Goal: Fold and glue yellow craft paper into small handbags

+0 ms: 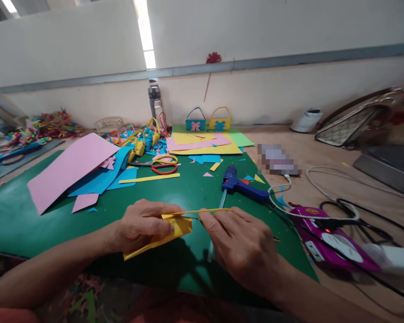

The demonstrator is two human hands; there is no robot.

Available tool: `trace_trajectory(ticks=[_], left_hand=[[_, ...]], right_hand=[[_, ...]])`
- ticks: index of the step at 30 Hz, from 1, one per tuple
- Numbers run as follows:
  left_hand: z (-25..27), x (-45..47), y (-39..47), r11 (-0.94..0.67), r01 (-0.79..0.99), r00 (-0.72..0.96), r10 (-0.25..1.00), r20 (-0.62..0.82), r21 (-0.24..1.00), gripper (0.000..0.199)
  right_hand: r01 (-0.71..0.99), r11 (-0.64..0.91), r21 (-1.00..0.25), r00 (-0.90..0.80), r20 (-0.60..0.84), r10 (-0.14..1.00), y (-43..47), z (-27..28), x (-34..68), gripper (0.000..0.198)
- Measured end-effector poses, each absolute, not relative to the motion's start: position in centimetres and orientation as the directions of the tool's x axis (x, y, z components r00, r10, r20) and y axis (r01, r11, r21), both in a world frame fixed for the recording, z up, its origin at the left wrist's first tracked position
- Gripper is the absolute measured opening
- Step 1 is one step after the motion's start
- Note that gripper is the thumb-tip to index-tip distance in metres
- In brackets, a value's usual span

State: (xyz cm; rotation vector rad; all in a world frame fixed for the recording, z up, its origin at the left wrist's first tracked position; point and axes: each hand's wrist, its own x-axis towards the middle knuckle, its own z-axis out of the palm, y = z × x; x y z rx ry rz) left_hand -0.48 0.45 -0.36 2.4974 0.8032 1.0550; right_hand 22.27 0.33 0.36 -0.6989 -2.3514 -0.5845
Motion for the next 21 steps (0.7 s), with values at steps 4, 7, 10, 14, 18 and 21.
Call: trace_trajectory(ticks=[4, 7, 10, 14, 18, 21], left_hand=[[-0.28, -0.38, 0.49, -0.889, 0.330, 0.564, 0.455, 0.689, 0.317, 0.005], [-0.54, -0.45, 0.55, -0.877, 0.333, 0.536, 0.479, 0.696, 0.347, 0.006], [-0.88, -0.55, 0.74, -0.874, 0.304, 0.533, 0.486, 0.693, 0.380, 0.007], [-1.14, -0.49, 0.99, -0.887, 0.274, 0.507, 0.461, 0.728, 0.371, 0.008], [-1.12, -0.15, 0.88, -0.898, 0.275, 0.492, 0.438, 0.752, 0.343, 0.007], [-1.13, 0.04, 0.70, -0.901, 0.273, 0.480, 0.430, 0.764, 0.336, 0.008]], right_hand=[[0.605, 0.758, 0.244, -0.678, 0.658, 0.329, 0.38, 0.27, 22.28, 0.028], [0.605, 0.754, 0.256, -0.683, 0.654, 0.326, 0.35, 0.19, 22.35, 0.027], [0.597, 0.762, 0.250, -0.679, 0.664, 0.314, 0.39, 0.13, 22.45, 0.026], [0.581, 0.782, 0.226, -0.676, 0.668, 0.309, 0.47, 0.10, 22.59, 0.026], [0.584, 0.782, 0.216, -0.677, 0.661, 0.324, 0.35, 0.16, 22.49, 0.026], [0.592, 0.777, 0.216, -0.682, 0.648, 0.340, 0.28, 0.15, 22.34, 0.025]])
